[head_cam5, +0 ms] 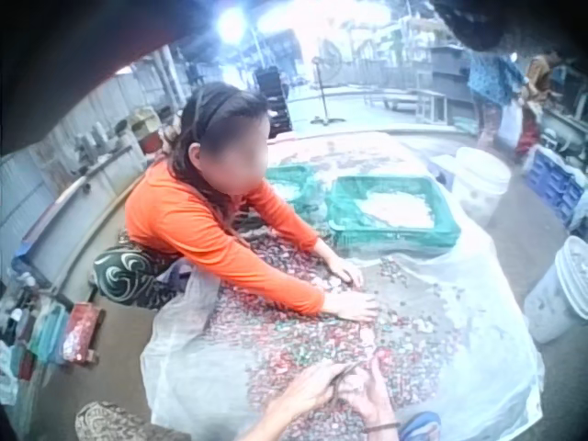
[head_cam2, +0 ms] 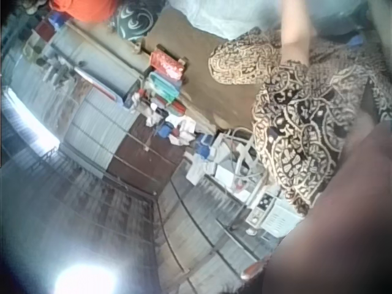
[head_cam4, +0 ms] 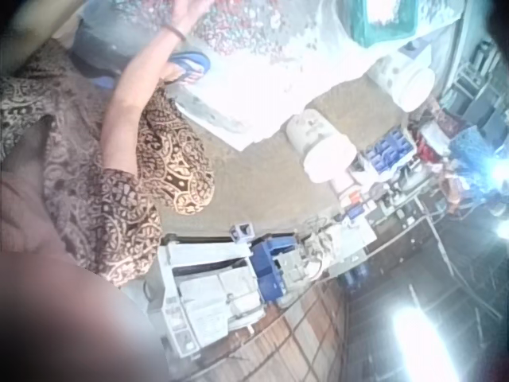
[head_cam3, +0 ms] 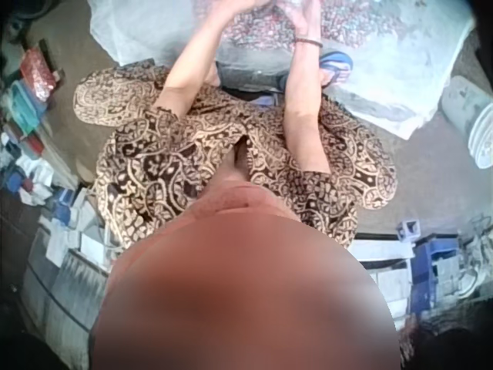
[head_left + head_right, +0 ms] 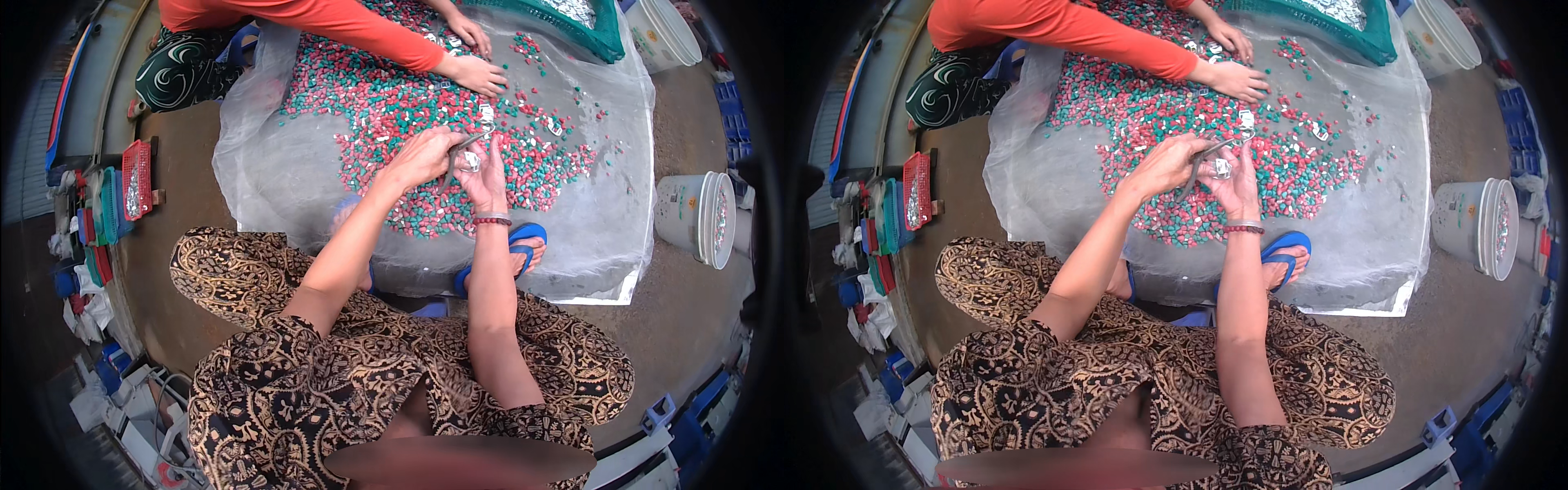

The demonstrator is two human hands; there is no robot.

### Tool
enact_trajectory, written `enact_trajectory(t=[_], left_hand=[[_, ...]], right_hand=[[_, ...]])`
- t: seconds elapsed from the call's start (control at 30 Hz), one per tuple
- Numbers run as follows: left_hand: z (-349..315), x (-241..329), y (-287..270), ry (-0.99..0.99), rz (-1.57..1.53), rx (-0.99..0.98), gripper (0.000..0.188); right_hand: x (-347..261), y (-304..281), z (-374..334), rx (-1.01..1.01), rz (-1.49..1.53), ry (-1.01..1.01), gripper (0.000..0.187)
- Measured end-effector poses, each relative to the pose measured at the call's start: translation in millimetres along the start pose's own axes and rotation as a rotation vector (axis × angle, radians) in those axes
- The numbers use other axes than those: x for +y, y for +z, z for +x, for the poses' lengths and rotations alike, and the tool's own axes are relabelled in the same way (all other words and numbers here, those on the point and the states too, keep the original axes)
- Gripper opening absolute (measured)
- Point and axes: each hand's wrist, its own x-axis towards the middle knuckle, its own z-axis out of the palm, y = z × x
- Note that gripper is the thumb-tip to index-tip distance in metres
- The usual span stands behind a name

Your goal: The person sits at a table and sorts small red and green bottle caps from a large pile on a plastic sheet. They pick up caps by hand and place them into separate piles or containers. Other workers are visible in the background performing similar sorting tasks.

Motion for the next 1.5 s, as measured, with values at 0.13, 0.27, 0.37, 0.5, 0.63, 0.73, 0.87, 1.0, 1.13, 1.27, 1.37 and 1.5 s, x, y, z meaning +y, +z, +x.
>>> enact_trajectory(t=[0.13,0.27,0.37,0.5,0.63,0.73,0.87,1.0,1.13,1.27,1.37,1.5], left_hand=[[-5.0,-11.2,-1.3,-0.227,-0.081,0.074,0.054],[-32.0,-65.1,-27.1,-0.705,-0.096,0.326,0.057],[-75.8,-124.6,-41.7,-0.974,0.118,0.436,0.056],[-121.9,-187.5,-29.7,-1.274,0.147,0.520,0.061],[-132.9,-195.2,-12.3,-1.284,0.384,0.429,0.070],[-113.1,-172.7,-14.3,-1.117,0.534,0.602,0.072],[-45.2,-133.3,-14.1,-0.365,0.240,0.760,0.050],[51.2,-93.4,52.5,0.042,-0.030,0.119,0.032],[106.3,-85.5,112.3,0.061,0.357,-0.047,0.027],[137.3,-107.7,112.7,-0.054,0.319,-0.044,0.013],[140.6,-121.9,83.7,-0.164,0.129,0.223,0.015],[128.1,-123.9,33.7,-0.138,-0.015,0.278,0.022]], right_hand=[[-4.9,0.3,3.5,0.220,-0.443,-0.092,0.044],[-25.9,-6.8,0.9,0.599,-1.325,-0.283,0.044],[-43.2,-6.4,10.1,0.627,-1.459,-0.430,0.043],[-65.9,-5.8,46.0,0.564,-2.003,-0.412,0.040],[-45.4,-22.0,68.8,0.337,-2.306,-0.312,0.043],[-31.4,-33.8,62.4,0.430,-2.199,-0.400,0.026],[-38.4,-38.1,24.6,0.542,-0.886,-0.385,0.014],[-76.9,-26.2,-14.3,0.293,-0.535,-0.509,0.012],[-104.2,-8.0,-27.8,0.214,-0.476,-0.578,0.011],[-124.3,-7.4,-10.4,0.386,-0.609,-0.478,0.026],[-139.4,-25.4,37.9,0.607,-1.123,-0.329,0.035],[-134.4,-51.0,100.6,0.711,-2.102,-0.498,0.039]])
